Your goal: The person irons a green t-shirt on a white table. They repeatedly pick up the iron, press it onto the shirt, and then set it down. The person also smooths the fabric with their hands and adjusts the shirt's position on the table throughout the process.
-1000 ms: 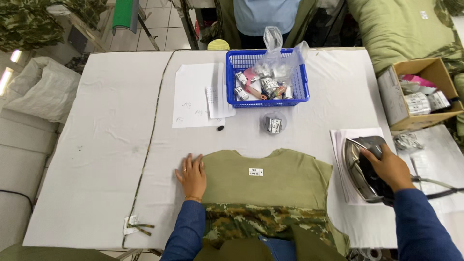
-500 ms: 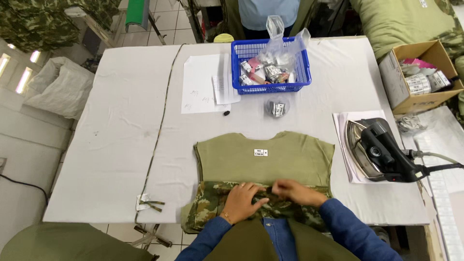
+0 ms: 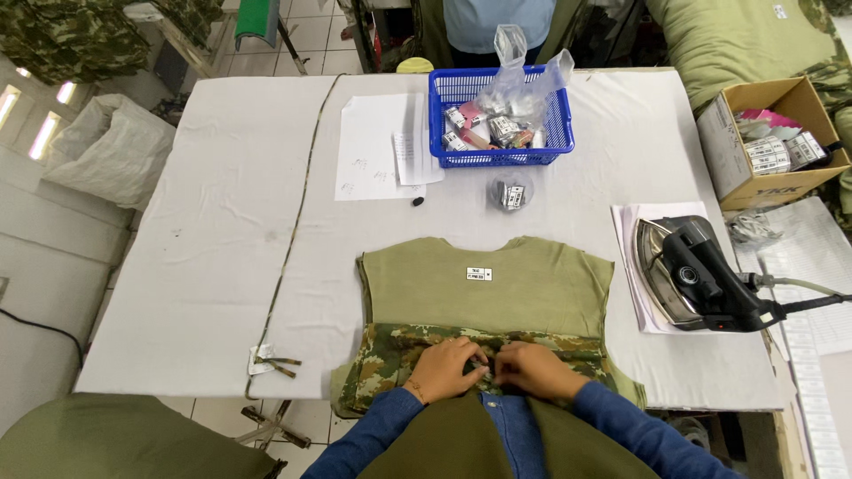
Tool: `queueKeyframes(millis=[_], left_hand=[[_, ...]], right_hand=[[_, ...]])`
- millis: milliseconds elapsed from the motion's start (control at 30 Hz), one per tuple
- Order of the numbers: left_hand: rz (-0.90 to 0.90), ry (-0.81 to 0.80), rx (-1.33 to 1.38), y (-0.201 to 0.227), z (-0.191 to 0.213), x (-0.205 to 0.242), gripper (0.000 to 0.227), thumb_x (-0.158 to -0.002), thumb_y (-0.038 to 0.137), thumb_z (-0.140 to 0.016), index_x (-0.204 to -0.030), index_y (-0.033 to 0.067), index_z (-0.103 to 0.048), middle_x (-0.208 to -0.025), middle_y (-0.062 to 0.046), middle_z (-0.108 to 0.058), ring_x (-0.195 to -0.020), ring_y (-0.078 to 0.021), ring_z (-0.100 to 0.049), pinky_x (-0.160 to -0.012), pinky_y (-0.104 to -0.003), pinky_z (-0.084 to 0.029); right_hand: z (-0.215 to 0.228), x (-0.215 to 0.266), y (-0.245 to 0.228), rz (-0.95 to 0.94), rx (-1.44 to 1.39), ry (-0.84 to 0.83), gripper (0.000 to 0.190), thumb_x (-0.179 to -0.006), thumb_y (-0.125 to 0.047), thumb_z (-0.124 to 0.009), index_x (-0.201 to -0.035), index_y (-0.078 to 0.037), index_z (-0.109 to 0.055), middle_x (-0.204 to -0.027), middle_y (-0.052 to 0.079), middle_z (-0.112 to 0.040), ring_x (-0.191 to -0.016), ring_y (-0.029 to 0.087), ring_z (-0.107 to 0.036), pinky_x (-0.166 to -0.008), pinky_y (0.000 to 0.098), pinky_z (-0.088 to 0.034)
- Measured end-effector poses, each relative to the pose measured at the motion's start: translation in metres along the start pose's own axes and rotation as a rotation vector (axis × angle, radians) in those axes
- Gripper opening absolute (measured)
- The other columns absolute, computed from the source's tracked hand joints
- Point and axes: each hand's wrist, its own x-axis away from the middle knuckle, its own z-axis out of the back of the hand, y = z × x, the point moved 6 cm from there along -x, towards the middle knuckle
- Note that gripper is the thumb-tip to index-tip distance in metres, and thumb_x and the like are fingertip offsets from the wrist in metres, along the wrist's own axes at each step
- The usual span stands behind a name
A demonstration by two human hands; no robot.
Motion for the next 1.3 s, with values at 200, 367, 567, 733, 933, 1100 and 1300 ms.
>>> queueKeyframes(millis=[200, 367, 567, 733, 933, 1100, 1300], left_hand=[[0.059, -0.032, -0.017, 0.007, 0.005, -0.003, 0.068, -0.078, 0.079, -0.045, -0.100, 0.0179, -0.062, -0.089, 0.000, -0.063, -0.080, -0.0206, -0.063, -0.061, -0.040, -0.048], [-0.026, 0.176, -0.118, -0.001, -0.005, -0.013, 0.026, -0.088, 0.030, -0.052, -0.104, 0.0106, -0.059, -0.091, -0.005, -0.064, -0.068, -0.0201, -0.058, -0.047, -0.032, -0.048], [0.116, 0.083, -0.111, -0.008, 0.037, -0.033, 0.028, -0.095, 0.027, -0.043, -0.116, 0.0089, -0.050, -0.088, -0.010, -0.062, -0.071, -0.0248, -0.064, -0.059, -0.035, -0.053], [0.131, -0.077, -0.238, -0.039, 0.065, -0.043, 0.033, -0.083, 0.034, -0.066, -0.105, 0.0104, -0.061, -0.085, -0.006, -0.066, -0.073, -0.0253, -0.067, -0.060, -0.038, -0.055], [0.693, 0.193, -0.153, -0.148, 0.128, -0.044, 0.019, -0.083, 0.030, -0.059, -0.094, 0.0164, -0.068, -0.091, -0.005, -0.071, -0.093, -0.0282, -0.070, -0.084, -0.041, -0.053], [0.815, 0.350, 0.212, -0.172, 0.133, -0.046, 0.036, -0.098, 0.042, -0.046, -0.115, 0.0171, -0.066, -0.109, -0.013, -0.070, -0.109, -0.0353, -0.064, -0.089, -0.046, -0.051], [0.622, 0.923, 0.314, -0.121, 0.168, -0.032, 0.020, -0.106, 0.031, -0.049, -0.115, 0.0195, -0.062, -0.095, -0.015, -0.072, -0.096, -0.0358, -0.068, -0.080, -0.043, -0.055]], right_hand=[[0.025, 0.000, 0.003, -0.153, -0.191, 0.093, 0.009, -0.089, -0.029, -0.066, -0.084, -0.022, -0.063, -0.084, -0.005, -0.068, -0.076, 0.014, -0.062, -0.068, 0.0305, -0.043], [0.020, 0.001, 0.022, -0.247, -0.509, 0.474, 0.016, -0.097, -0.029, -0.054, -0.087, -0.016, -0.057, -0.083, -0.002, -0.059, -0.080, 0.012, -0.054, -0.076, 0.0284, -0.042], [0.056, 0.002, -0.024, -0.246, 0.031, 0.275, 0.029, -0.087, -0.033, -0.063, -0.109, -0.019, -0.050, -0.101, 0.006, -0.061, -0.078, 0.030, -0.066, -0.064, 0.0412, -0.052], [0.099, 0.018, 0.049, -0.341, 0.615, 0.292, 0.023, -0.080, -0.011, -0.061, -0.103, -0.015, -0.065, -0.100, 0.005, -0.064, -0.088, 0.025, -0.067, -0.069, 0.0348, -0.055], [0.135, 0.044, 0.140, -0.731, 0.168, 0.442, 0.035, -0.083, -0.020, -0.064, -0.118, -0.018, -0.064, -0.107, 0.006, -0.070, -0.097, 0.026, -0.070, -0.079, 0.0377, -0.056], [0.127, 0.028, 0.154, -0.763, -0.060, 0.667, 0.037, -0.080, -0.010, -0.060, -0.116, -0.017, -0.064, -0.104, 0.009, -0.068, -0.108, 0.031, -0.064, -0.093, 0.0423, -0.050], [0.144, 0.041, 0.131, -0.514, -0.429, 1.208, 0.014, -0.098, 0.006, -0.049, -0.107, -0.002, -0.056, -0.091, 0.024, -0.063, -0.093, 0.042, -0.062, -0.078, 0.0471, -0.049]])
